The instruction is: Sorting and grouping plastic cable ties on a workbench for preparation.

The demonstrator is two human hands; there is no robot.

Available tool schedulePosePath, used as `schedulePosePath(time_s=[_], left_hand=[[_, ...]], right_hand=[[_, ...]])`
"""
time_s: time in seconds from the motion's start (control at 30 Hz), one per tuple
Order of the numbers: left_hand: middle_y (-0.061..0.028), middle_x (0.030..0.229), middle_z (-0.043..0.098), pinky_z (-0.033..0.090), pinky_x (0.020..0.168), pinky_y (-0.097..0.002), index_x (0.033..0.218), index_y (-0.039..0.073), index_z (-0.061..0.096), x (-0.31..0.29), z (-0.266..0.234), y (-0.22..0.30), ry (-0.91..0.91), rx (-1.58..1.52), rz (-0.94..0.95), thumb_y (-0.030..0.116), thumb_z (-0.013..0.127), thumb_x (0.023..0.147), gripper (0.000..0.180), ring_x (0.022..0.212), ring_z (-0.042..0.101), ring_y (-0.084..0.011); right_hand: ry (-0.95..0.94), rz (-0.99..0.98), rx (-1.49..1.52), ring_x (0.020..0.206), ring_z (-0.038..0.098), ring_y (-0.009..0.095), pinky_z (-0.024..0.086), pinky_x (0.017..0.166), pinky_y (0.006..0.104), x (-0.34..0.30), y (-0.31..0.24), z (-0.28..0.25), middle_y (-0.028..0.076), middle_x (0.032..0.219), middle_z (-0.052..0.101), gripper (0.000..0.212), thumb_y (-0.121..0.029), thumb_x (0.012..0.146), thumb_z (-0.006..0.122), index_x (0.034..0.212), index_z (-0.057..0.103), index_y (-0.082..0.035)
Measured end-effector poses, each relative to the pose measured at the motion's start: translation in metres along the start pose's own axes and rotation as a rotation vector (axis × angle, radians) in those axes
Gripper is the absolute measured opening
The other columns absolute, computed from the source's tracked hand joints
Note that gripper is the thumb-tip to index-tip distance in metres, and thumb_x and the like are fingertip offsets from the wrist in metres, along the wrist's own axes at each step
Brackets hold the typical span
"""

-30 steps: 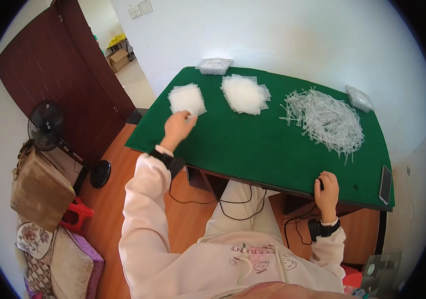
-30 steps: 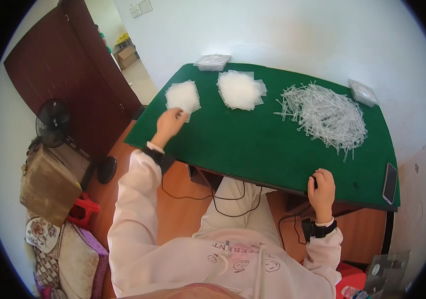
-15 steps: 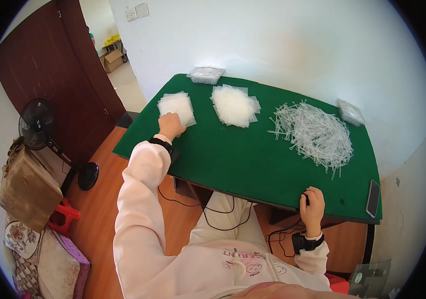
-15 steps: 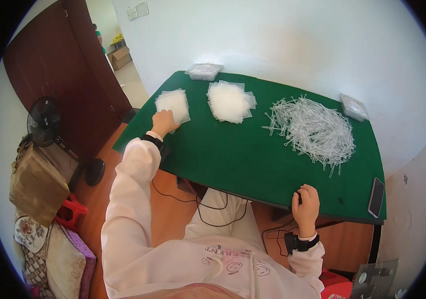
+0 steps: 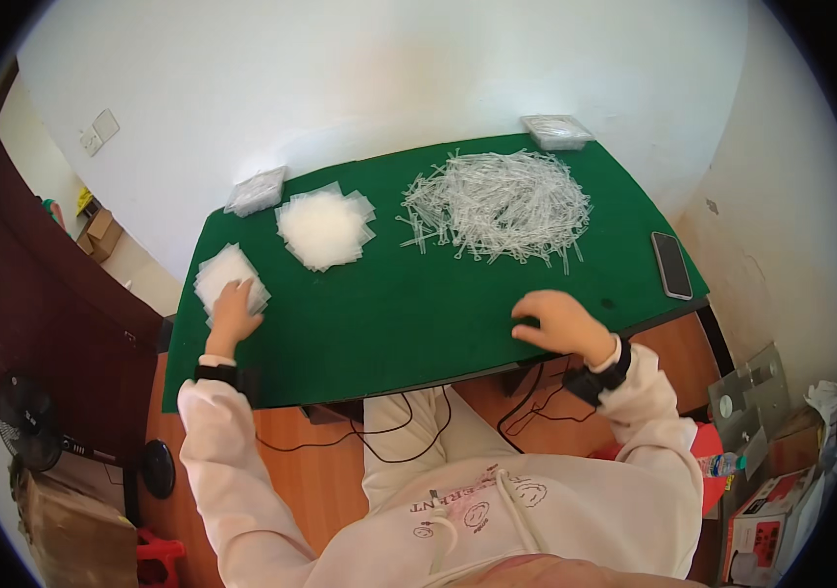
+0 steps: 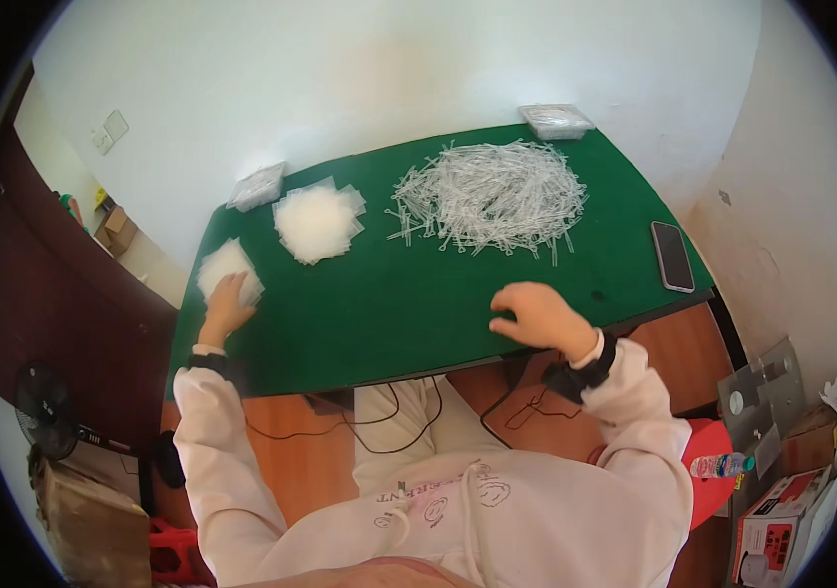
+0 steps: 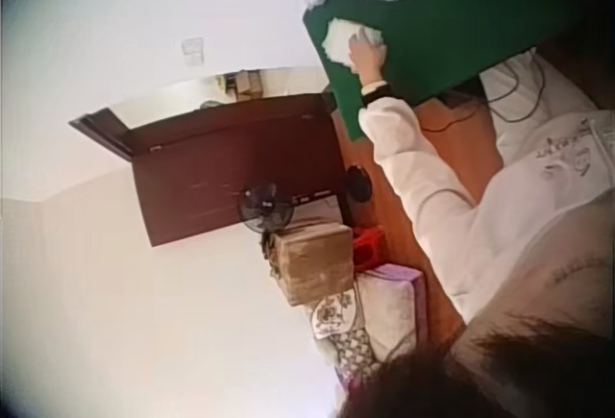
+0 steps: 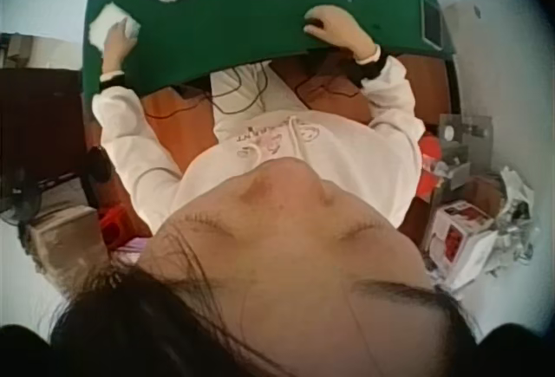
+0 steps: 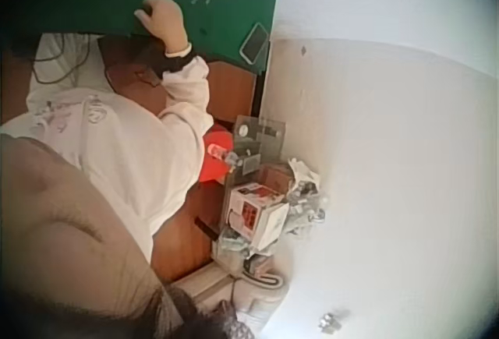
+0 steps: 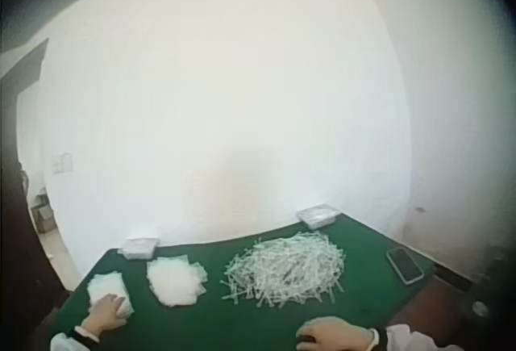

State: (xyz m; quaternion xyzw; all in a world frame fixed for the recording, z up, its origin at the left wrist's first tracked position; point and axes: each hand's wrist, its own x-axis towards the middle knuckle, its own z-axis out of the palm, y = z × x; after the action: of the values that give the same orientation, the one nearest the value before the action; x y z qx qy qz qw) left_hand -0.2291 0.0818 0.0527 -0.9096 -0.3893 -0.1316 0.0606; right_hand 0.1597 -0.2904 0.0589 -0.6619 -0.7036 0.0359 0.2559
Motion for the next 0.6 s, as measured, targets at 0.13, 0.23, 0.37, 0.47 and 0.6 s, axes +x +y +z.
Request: schedulePosePath(time_s=[0.13,0.23,0.37,0.47,0.6], left_hand=[[-0.0188,0.117,0.048,0.039,0.092,-0.0399,0.117,0.008,0.05,0.036,-0.018,0.074,0.148,-0.258,0.339,0.018,0.069,0.064,0.058,0.109,0.045,-0.0353],[-0.0162,0.12,0.048,0.037,0.095,-0.0375,0.117,0.008,0.05,0.063,-0.02,0.143,0.155,-0.419,0.438,0.015,0.067,0.068,0.052,0.111,0.045,-0.033],[-0.0145,0.115,0.05,0.038,0.092,-0.0364,0.11,0.006,0.055,0.091,-0.005,0.219,0.17,-0.635,0.567,0.014,0.065,0.071,0.041,0.108,0.047,-0.0309],[-0.0136,0.111,0.052,0.04,0.09,-0.0369,0.108,0.005,0.055,0.108,0.03,0.24,0.197,-0.658,0.565,0.015,0.065,0.072,0.038,0.105,0.048,-0.0307],[-0.012,0.103,0.055,0.042,0.084,-0.0377,0.103,0.005,0.057,0.118,0.077,0.236,0.236,-0.62,0.384,0.022,0.065,0.073,0.036,0.1,0.05,-0.0301]], right_hand=[[0.027,0.053,-0.018,0.076,0.058,0.03,0.046,0.067,0.038,0.063,0.026,-0.004,0.011,0.078,0.06,0.025,-0.026,0.071,0.065,0.084,0.061,-0.006],[0.069,0.139,0.002,0.078,0.058,0.03,0.046,0.069,0.0388,0.119,0.052,0.005,0.012,0.081,0.061,0.025,-0.025,0.071,0.064,0.087,0.062,-0.006],[0.38,0.109,-0.043,0.083,0.055,0.03,0.045,0.073,0.0378,0.158,0.08,0.048,0.012,0.086,0.059,0.02,-0.018,0.073,0.062,0.088,0.061,-0.005],[0.442,-0.009,-0.115,0.088,0.053,0.03,0.043,0.077,0.038,0.166,0.088,0.074,0.011,0.09,0.058,0.02,-0.016,0.071,0.061,0.089,0.061,-0.006],[0.527,-0.051,-0.18,0.09,0.052,0.029,0.042,0.077,0.039,0.169,0.088,0.078,0.008,0.09,0.056,0.017,-0.012,0.068,0.06,0.085,0.062,-0.007]])
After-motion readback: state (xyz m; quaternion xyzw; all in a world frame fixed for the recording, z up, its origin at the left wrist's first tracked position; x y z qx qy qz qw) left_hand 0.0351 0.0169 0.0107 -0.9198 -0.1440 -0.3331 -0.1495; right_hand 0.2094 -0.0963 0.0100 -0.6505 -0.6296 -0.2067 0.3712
